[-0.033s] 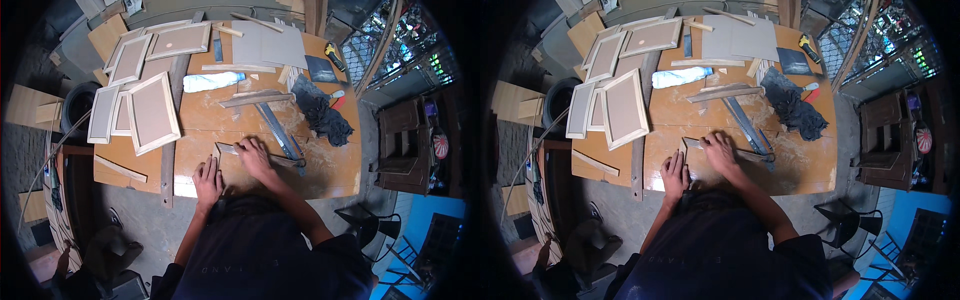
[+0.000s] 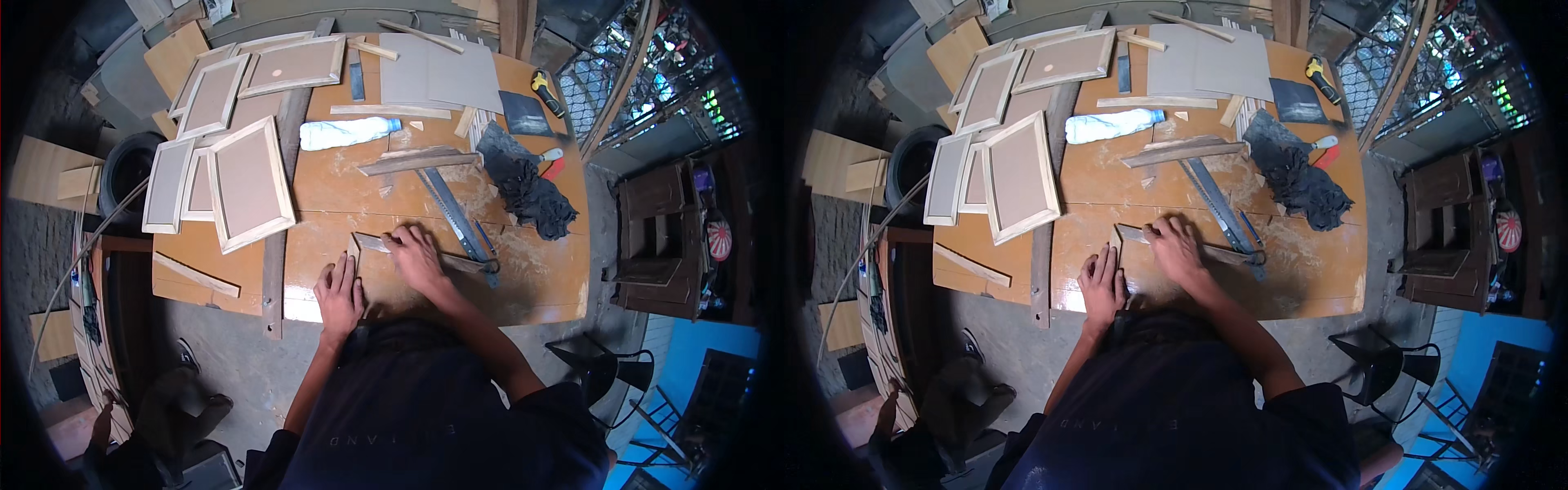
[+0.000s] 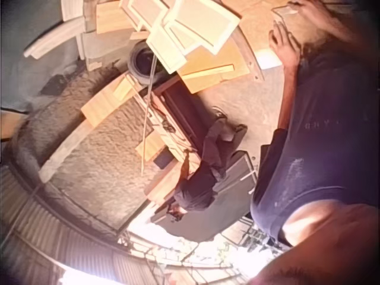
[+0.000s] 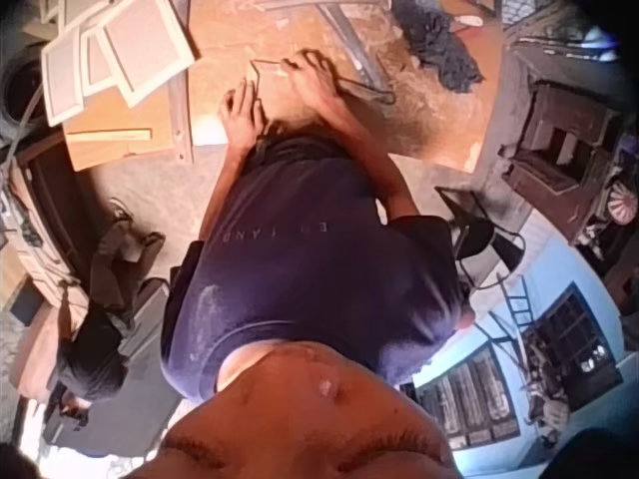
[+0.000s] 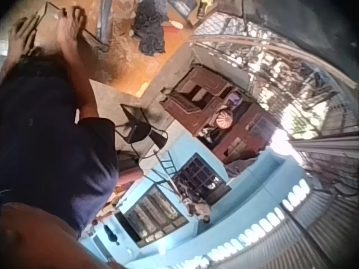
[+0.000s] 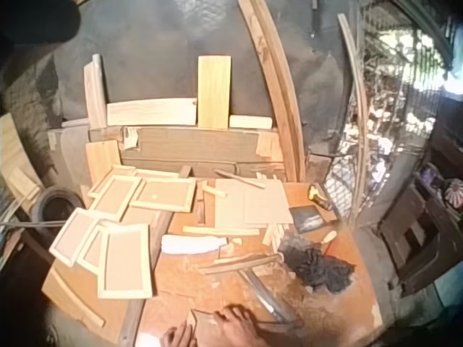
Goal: Measure, cut, and assemble wooden frame pieces for a picture frame.
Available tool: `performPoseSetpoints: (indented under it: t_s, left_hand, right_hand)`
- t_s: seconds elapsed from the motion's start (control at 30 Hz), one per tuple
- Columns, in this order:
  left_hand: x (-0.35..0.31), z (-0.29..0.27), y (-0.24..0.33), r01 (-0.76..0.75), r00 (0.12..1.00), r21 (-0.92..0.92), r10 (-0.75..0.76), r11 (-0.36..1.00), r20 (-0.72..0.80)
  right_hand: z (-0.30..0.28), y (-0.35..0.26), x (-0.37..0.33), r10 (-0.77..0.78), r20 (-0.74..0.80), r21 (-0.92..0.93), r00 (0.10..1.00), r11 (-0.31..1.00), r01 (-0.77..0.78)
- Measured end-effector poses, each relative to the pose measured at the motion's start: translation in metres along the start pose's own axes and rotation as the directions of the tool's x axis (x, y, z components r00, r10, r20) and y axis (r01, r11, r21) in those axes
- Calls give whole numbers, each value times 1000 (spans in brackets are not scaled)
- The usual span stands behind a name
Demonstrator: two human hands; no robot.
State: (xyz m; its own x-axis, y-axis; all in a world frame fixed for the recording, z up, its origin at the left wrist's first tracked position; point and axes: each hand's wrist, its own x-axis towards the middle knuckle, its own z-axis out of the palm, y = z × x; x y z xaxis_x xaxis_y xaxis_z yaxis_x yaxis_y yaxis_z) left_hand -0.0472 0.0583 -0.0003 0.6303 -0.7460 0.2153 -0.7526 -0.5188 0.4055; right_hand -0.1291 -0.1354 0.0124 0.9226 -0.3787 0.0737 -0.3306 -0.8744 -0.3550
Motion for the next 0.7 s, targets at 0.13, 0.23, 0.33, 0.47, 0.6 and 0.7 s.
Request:
performPoseSetpoints:
  t_s: [0.13,0.23,0.33,0.47,0.6,0.7]
  left_hand:
    - [-2,5,-3,-9,996,147,-4,989,87]
    - [-1,7,-6,-34,994,159,16,987,109]
    - [0,5,-8,-55,990,160,33,986,137]
    - [1,4,-7,-60,989,162,37,985,140]
    - [1,3,-7,-60,990,155,39,986,136]
    - [2,2,-7,-59,989,157,37,986,140]
  right_hand:
    - [-1,1,-2,-38,-84,101,996,994,47]
    - [-3,2,0,-45,-91,164,995,985,59]
    - [-2,3,1,-68,-115,201,991,976,90]
    - [-4,7,2,-77,-103,241,992,965,100]
    - [-6,7,1,-87,-101,247,991,963,109]
    - [-6,6,1,-84,-100,228,991,968,105]
